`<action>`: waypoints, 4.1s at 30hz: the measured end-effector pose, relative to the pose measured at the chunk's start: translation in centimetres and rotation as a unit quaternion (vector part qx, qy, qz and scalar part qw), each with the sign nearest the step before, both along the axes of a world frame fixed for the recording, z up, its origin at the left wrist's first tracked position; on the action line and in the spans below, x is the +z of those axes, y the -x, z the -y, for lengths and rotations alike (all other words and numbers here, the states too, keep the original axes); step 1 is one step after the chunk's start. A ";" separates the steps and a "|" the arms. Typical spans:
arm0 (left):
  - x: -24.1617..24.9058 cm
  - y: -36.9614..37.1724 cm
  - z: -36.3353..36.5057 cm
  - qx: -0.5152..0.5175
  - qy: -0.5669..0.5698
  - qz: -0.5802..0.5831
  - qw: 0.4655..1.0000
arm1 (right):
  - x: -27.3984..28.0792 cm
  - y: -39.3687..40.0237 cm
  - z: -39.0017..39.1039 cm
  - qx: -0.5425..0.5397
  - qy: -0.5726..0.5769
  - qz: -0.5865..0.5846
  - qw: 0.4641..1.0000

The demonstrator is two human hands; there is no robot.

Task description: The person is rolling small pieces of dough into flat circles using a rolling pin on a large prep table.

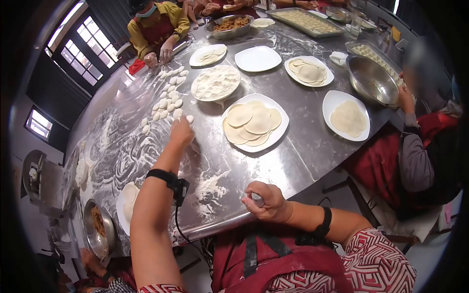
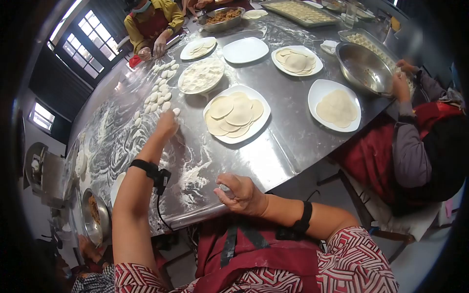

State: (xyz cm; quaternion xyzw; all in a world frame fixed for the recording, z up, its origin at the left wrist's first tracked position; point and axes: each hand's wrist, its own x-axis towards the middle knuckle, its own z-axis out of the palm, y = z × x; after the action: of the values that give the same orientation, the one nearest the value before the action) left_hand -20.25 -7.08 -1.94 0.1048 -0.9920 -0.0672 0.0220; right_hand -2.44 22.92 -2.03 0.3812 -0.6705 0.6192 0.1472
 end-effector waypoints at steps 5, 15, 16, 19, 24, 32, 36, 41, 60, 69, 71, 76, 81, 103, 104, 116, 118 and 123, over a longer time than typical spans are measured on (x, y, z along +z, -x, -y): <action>0.3 -5.2 -2.3 -0.088 0.068 -0.021 0.994 | 0.1 -0.1 0.0 -0.011 -0.011 -0.004 1.000; 3.3 -9.5 -2.9 -0.103 -0.091 -0.011 0.990 | 0.3 -0.7 0.1 -0.014 0.007 0.015 1.000; 3.3 -10.4 -3.3 -0.092 -0.222 0.007 0.971 | 0.2 -0.9 0.0 -0.014 0.008 0.010 1.000; 4.4 -15.5 -6.2 -0.070 -0.392 0.096 0.912 | 0.6 -1.2 0.2 -0.056 0.002 0.005 0.998; 1.9 -20.8 -8.3 -0.071 -0.365 0.056 0.927 | 0.7 1.5 1.6 -0.064 -0.048 0.072 0.994; 2.8 -20.5 -8.3 -0.120 -0.259 0.030 0.958 | 0.0 5.4 5.0 -0.137 -0.040 -0.056 0.988; 2.4 -19.9 -7.5 -0.163 -0.245 0.028 0.955 | -0.1 3.2 3.7 -0.132 -0.043 0.006 0.990; 1.2 -21.5 -6.7 -0.047 -0.413 0.083 0.906 | 0.1 0.7 1.8 -0.169 -0.080 -0.104 0.977; 2.6 -19.8 -6.2 -0.172 -0.303 0.078 0.934 | 0.4 5.6 6.1 -0.170 -0.069 -0.066 0.981; 2.2 -19.9 -6.1 -0.119 -0.361 0.090 0.921 | -0.7 1.4 2.2 -0.141 -0.048 -0.022 0.989; 2.1 -20.3 -5.9 -0.068 -0.458 0.158 0.872 | -0.9 1.4 2.2 -0.140 -0.043 -0.024 0.989; 2.2 -19.2 -5.9 -0.161 -0.267 0.052 0.949 | 0.3 6.7 7.2 -0.167 -0.076 -0.055 0.981; 2.2 -19.4 -6.5 -0.196 -0.262 0.076 0.942 | 0.1 4.0 4.5 -0.171 -0.074 -0.050 0.981; 3.2 -21.5 -6.5 -0.119 -0.321 0.103 0.934 | 0.0 4.0 4.4 -0.188 -0.042 -0.120 0.974; 3.2 -21.1 -6.6 -0.111 -0.297 0.100 0.943 | 0.3 5.2 5.6 -0.184 -0.060 -0.102 0.976; 2.0 -21.4 -6.0 -0.074 -0.420 0.137 0.894 | 0.4 -0.6 1.5 -0.152 -0.053 -0.010 0.987; 2.3 -21.7 -6.4 -0.153 -0.336 0.083 0.926 | 0.3 2.1 3.1 -0.154 -0.056 -0.012 0.986; 2.7 -19.8 -7.2 -0.100 -0.277 0.089 0.951 | 0.8 5.5 6.5 -0.175 -0.076 -0.048 0.980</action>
State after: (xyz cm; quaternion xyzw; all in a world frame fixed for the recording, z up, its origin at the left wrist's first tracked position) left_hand -0.49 0.13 0.81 0.0127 -0.9377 -0.3316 -0.1034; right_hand -7.98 16.47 -1.18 0.2973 -0.7639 0.5121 0.2564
